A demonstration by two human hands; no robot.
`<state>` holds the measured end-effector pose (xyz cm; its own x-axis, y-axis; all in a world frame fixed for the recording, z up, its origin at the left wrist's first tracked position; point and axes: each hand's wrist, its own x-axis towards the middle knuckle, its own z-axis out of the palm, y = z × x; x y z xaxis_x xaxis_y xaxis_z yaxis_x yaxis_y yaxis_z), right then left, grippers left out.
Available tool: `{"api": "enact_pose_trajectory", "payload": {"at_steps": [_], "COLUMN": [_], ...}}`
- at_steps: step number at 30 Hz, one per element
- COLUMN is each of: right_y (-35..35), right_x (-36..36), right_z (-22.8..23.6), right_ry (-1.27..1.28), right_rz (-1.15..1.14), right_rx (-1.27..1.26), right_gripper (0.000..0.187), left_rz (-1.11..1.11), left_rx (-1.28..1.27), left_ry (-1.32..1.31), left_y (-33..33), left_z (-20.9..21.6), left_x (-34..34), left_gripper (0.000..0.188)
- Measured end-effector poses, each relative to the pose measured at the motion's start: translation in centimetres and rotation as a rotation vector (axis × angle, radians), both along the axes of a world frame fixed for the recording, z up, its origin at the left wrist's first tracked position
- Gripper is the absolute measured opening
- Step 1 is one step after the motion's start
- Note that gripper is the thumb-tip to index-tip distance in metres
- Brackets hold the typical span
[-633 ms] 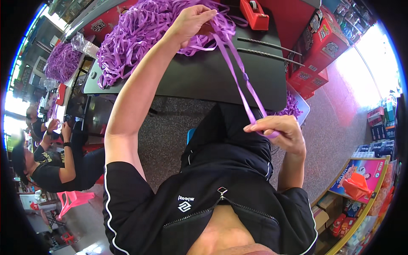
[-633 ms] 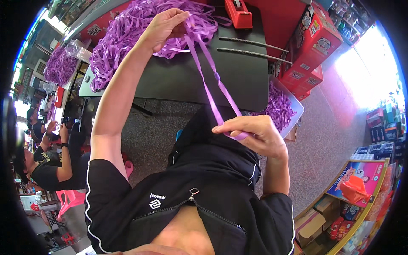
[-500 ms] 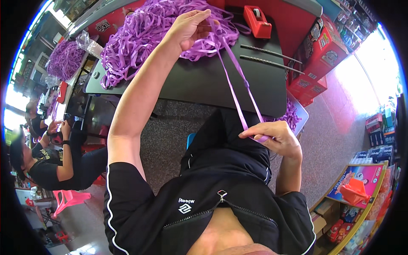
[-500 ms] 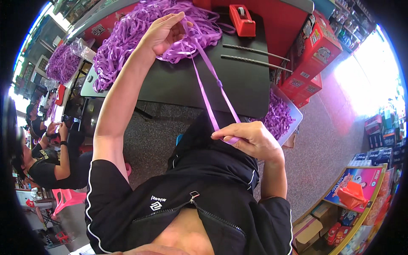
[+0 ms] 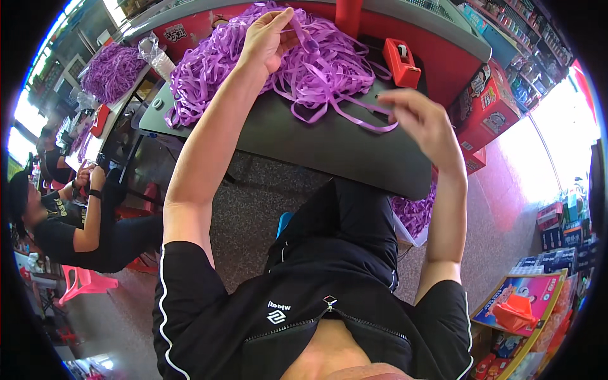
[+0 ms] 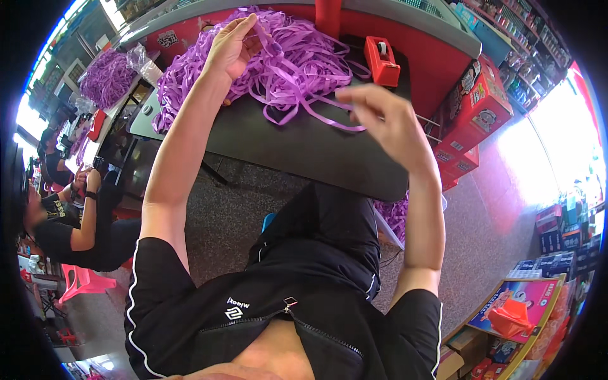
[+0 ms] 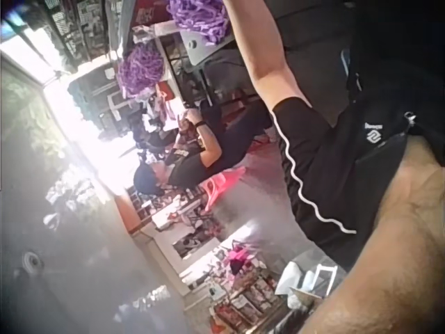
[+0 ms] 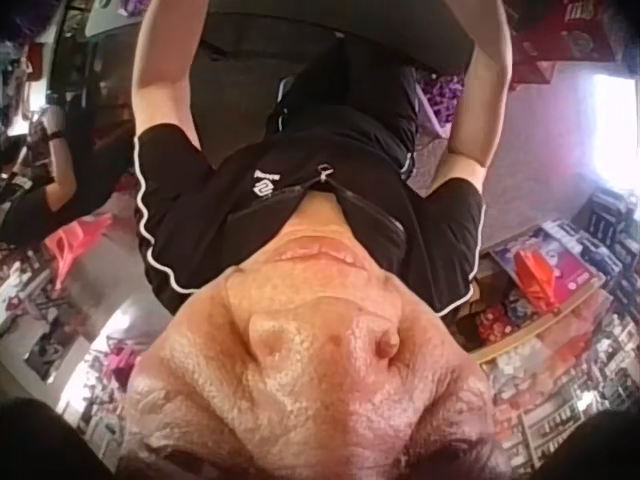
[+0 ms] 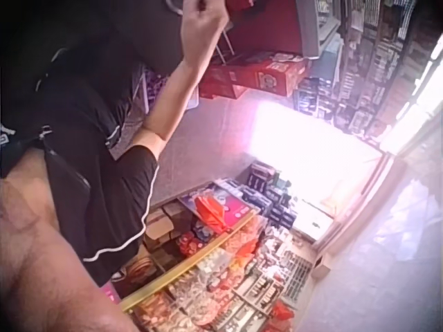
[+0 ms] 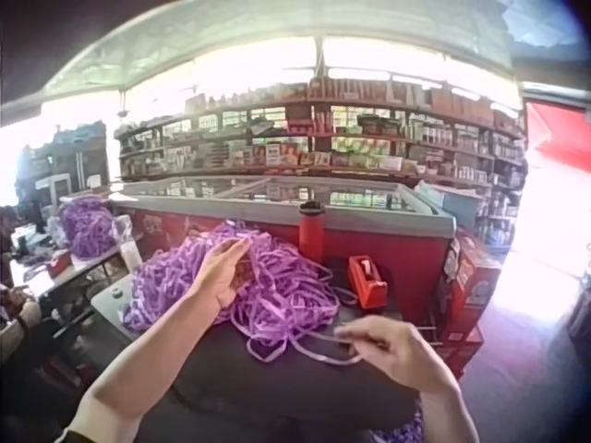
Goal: Wrapping and securing purple ribbons around metal rods.
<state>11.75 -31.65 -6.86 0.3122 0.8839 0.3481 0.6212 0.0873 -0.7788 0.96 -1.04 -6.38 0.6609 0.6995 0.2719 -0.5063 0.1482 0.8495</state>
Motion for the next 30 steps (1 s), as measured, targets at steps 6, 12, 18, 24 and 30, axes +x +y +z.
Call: {"api": "enact_pose_trajectory", "payload": {"at_steps": [6,12,18,24,30], "right_y": [12.2,15.7,14.2,13.9,14.3], "right_x": [1.4,3.0,4.1,5.0,6.6], "right_z": [-1.3,-2.9,-5.0,-4.9,-5.6], "right_ry": [0.136,0.395,0.58,0.729,0.935], "right_rz": [0.107,0.152,0.11,0.114,0.177], "right_rx": [0.126,0.135,0.281,0.289,0.395], "right_gripper": [0.031,0.024,0.021,0.019,0.015], "left_rz": [-0.037,0.028,0.077,0.104,0.127], "left_rx": [-0.004,-0.043,-0.245,-0.348,-0.412], "left_ry": [-0.012,-0.029,-0.012,-0.083,-0.122], "left_y": [-2.0,-1.0,-1.1,-2.4,-1.2], "left_z": [0.1,-1.6,-7.1,-9.6,-10.2], "left_x": [0.1,-1.1,-4.4,-7.2,-8.0], "left_gripper": [0.013,0.013,0.01,0.016,0.02]}}
